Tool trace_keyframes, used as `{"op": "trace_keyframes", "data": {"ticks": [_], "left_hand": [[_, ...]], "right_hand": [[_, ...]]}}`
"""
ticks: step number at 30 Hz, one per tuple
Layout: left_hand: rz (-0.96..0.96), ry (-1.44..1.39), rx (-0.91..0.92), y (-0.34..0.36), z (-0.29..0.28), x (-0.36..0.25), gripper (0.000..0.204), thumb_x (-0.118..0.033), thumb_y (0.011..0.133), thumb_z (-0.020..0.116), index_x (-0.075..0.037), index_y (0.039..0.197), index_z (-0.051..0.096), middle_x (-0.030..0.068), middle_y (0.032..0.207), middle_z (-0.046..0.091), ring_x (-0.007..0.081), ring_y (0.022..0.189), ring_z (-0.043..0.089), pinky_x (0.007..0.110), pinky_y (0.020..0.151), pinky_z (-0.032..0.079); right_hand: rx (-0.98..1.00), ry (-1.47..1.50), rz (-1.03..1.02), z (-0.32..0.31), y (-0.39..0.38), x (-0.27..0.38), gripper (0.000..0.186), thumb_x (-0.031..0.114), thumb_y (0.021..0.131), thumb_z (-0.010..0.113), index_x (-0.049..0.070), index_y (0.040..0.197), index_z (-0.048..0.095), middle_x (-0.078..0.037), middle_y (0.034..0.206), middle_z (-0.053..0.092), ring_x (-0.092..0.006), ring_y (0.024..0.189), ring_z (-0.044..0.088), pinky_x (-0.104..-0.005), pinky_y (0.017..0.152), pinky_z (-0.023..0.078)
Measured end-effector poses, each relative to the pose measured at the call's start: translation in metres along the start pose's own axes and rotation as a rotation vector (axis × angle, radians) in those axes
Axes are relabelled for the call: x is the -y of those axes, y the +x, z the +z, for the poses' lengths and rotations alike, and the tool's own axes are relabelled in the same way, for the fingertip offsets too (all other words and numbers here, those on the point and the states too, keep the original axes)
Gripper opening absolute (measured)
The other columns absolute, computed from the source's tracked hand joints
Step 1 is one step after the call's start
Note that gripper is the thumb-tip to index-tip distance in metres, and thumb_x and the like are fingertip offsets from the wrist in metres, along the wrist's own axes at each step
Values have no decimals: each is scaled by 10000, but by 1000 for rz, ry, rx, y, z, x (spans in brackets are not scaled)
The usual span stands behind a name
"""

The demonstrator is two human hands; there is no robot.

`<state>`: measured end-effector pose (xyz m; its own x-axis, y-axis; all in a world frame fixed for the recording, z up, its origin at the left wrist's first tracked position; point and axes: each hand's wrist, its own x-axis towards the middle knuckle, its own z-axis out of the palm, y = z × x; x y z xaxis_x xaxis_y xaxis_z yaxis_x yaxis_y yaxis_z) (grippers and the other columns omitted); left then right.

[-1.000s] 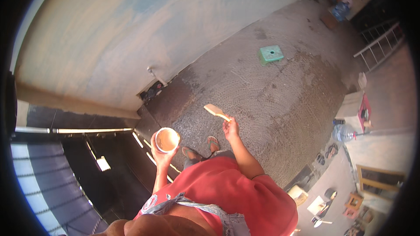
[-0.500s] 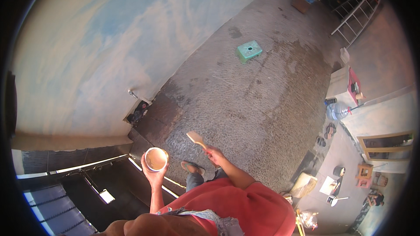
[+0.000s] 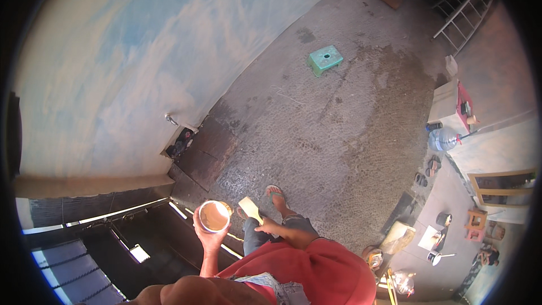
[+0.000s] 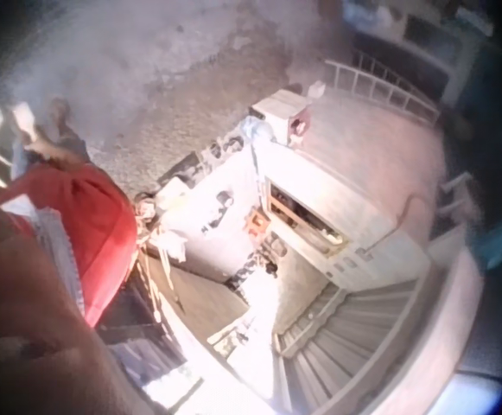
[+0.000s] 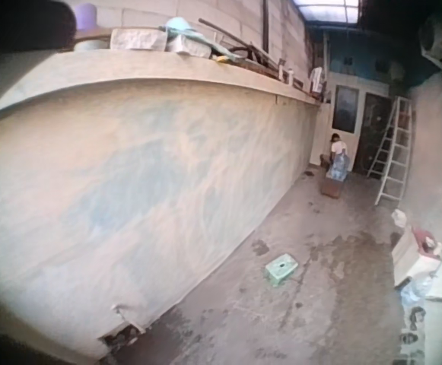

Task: The person paints a ceiling using a paintbrush and a small container of paint. They repeatedly dip the brush into the container and apply paint to the ceiling surface in long strokes.

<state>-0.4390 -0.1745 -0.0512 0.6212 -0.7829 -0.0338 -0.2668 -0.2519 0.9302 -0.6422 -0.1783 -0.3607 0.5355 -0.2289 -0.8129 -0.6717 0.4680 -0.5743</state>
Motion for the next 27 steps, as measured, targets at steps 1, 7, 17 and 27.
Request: {"op": "trace_keyframes", "data": {"ticks": [1,7,17,27], "left_hand": [[-3,-23,0,-2,3,0,975,-189,562,986,-25,1370,465,137,1328,623,250,1202,623,400,1062,487],[8,13,15,-12,0,6,997,-226,546,1001,-36,1367,468,157,1350,626,276,1202,640,413,1052,504],[16,-39,-11,-16,-7,11,987,-222,554,1003,-31,1364,473,165,1379,610,281,1228,629,427,1065,500],[-31,-85,-66,-2,-25,22,961,-208,565,998,-24,1356,484,171,1376,611,281,1225,631,424,1066,500]], "right_hand": [[7,-59,-14,5,-2,-8,467,422,772,878,84,828,561,-10,605,557,-132,472,531,-324,456,420],[9,-300,-22,23,5,-41,626,621,692,875,68,905,673,-82,778,689,-219,715,639,-389,681,518],[-74,-260,-103,33,-6,-29,381,340,789,865,62,828,607,-65,699,635,-200,584,579,-371,579,468],[298,-296,-154,30,-37,25,341,329,796,846,80,761,616,-15,623,592,-147,583,564,-349,567,449]]}}
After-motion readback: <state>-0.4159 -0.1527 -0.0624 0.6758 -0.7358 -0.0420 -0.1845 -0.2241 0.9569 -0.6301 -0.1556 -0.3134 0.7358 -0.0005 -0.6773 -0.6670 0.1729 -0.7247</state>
